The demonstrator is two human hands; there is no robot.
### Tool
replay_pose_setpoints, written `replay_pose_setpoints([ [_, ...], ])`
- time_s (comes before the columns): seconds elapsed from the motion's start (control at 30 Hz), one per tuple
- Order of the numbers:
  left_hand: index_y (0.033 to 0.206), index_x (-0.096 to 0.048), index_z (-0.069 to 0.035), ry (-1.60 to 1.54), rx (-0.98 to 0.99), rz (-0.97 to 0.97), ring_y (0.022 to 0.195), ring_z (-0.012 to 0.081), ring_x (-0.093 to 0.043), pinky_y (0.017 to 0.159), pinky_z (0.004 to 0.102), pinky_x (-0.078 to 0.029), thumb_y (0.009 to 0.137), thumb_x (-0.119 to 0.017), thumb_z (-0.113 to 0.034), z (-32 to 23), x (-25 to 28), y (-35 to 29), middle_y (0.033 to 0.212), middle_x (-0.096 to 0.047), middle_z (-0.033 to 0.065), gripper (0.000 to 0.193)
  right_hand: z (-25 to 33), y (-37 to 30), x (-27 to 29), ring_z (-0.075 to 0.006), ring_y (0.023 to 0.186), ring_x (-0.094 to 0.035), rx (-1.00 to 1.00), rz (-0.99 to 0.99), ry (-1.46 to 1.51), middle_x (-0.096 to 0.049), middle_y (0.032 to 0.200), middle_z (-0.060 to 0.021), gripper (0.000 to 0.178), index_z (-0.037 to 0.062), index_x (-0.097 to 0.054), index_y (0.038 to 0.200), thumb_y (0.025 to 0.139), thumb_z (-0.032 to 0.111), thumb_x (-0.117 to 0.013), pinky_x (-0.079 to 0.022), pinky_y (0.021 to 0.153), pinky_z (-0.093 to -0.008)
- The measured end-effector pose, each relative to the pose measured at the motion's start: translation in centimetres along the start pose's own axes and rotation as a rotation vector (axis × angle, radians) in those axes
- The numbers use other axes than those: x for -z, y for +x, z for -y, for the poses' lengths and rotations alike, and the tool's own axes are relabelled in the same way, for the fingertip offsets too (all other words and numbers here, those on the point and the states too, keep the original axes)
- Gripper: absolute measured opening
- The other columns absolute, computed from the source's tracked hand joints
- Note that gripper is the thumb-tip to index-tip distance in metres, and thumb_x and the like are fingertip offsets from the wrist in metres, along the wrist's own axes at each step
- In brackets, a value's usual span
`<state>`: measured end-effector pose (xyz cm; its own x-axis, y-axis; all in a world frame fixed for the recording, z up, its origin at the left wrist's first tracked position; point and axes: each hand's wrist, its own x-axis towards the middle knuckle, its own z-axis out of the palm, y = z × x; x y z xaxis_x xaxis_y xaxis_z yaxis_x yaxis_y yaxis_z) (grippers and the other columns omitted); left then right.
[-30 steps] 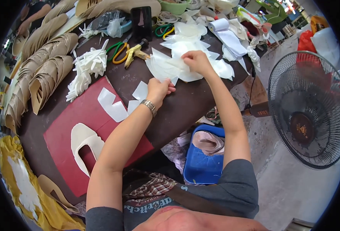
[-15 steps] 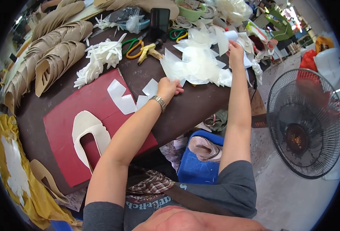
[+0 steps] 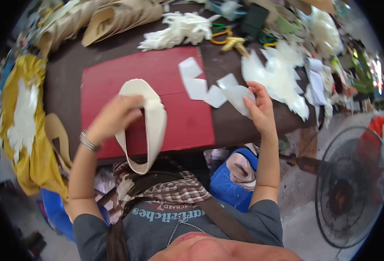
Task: Assembling and inspecting leather and fabric components for shoe manufacturing at a workshop table.
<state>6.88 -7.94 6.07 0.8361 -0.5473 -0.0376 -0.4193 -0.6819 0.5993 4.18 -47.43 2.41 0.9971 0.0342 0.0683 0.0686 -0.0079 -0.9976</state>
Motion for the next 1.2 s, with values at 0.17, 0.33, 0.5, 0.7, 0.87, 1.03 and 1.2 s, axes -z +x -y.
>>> replay_pose_setpoints([
  [0.17,0.127,-0.054,-0.004,0.187,0.059,-0.208,0.117,0.0349,-0.048,0.099,0.0421,-0.041,0.087,-0.062,-0.012,-2.5,-6.7,-6.0,0.132,-0.053,0.0140,0.041,1.2,2.3,-6.2,-0.0115,0.095,-0.059,-0.071,0.187,-0.024,-0.059,0.113,-0.0066,0.050,0.0004,-0.049,0.131,0.084,-0.003,-0.065,-0.048,0.082,-0.0227],
  [0.33,0.120,-0.059,0.000,-0.190,0.158,-0.395,0.110,0.0273,-0.055,0.093,0.0373,-0.045,0.090,-0.061,-0.013,0.5,-6.8,-5.8,0.125,-0.058,0.0142,0.033,2.0,4.3,-15.1,-0.0104,0.088,-0.063,-0.098,0.333,0.148,-0.063,0.111,-0.0095,0.051,-0.0008,-0.048,0.132,0.084,-0.003,-0.066,-0.052,0.072,-0.0203],
  [0.5,0.110,-0.063,0.003,-0.925,0.398,-0.549,0.084,0.0159,-0.063,0.071,0.0283,-0.050,0.094,-0.058,-0.015,0.5,-4.7,-6.0,0.094,-0.066,0.0107,0.025,1.2,3.8,-20.1,-0.0107,0.086,-0.064,-0.200,0.407,0.168,-0.066,0.106,-0.0108,0.048,-0.0020,-0.049,0.129,0.085,0.002,-0.067,-0.053,0.068,-0.0210],
  [0.7,0.114,-0.059,0.003,-0.625,0.608,-0.424,0.061,0.0132,-0.061,0.056,0.0285,-0.047,0.093,-0.058,-0.011,2.9,-3.7,-5.8,0.069,-0.063,0.0061,0.025,0.3,5.7,-21.8,-0.0075,0.059,-0.060,-0.455,0.465,-0.299,-0.068,0.074,-0.0060,0.024,-0.0028,-0.066,0.097,0.087,0.019,-0.069,-0.047,0.050,-0.0224],
  [0.87,0.111,-0.056,0.002,-0.488,0.556,-0.631,0.060,0.0168,-0.061,0.056,0.0311,-0.047,0.092,-0.058,-0.009,3.4,-5.5,-5.1,0.067,-0.061,0.0085,0.022,-0.5,5.7,-23.5,-0.0070,0.045,-0.053,-0.397,0.372,-0.530,-0.063,0.059,-0.0036,0.029,-0.0009,-0.067,0.078,0.086,0.027,-0.070,-0.040,0.042,-0.0239],
  [1.03,0.102,-0.054,0.000,-0.381,0.508,-0.689,0.061,0.0257,-0.062,0.057,0.0355,-0.047,0.092,-0.056,-0.008,3.0,-5.6,-4.8,0.067,-0.060,0.0129,0.013,-0.7,5.7,-23.3,-0.0074,0.046,-0.053,-0.426,0.369,-0.526,-0.061,0.057,-0.0031,0.029,-0.0003,-0.067,0.079,0.085,0.028,-0.070,-0.041,0.043,-0.0239],
  [1.2,0.098,-0.053,-0.001,-0.271,0.524,-0.597,0.068,0.0340,-0.064,0.060,0.0420,-0.048,0.092,-0.055,-0.010,3.3,-5.3,-4.0,0.073,-0.064,0.0162,0.010,-0.9,6.7,-23.2,-0.0137,0.045,-0.054,-0.304,0.431,-0.808,-0.061,0.055,-0.0059,0.027,0.0005,-0.068,0.080,0.081,0.027,-0.072,-0.044,0.045,-0.0291],
])
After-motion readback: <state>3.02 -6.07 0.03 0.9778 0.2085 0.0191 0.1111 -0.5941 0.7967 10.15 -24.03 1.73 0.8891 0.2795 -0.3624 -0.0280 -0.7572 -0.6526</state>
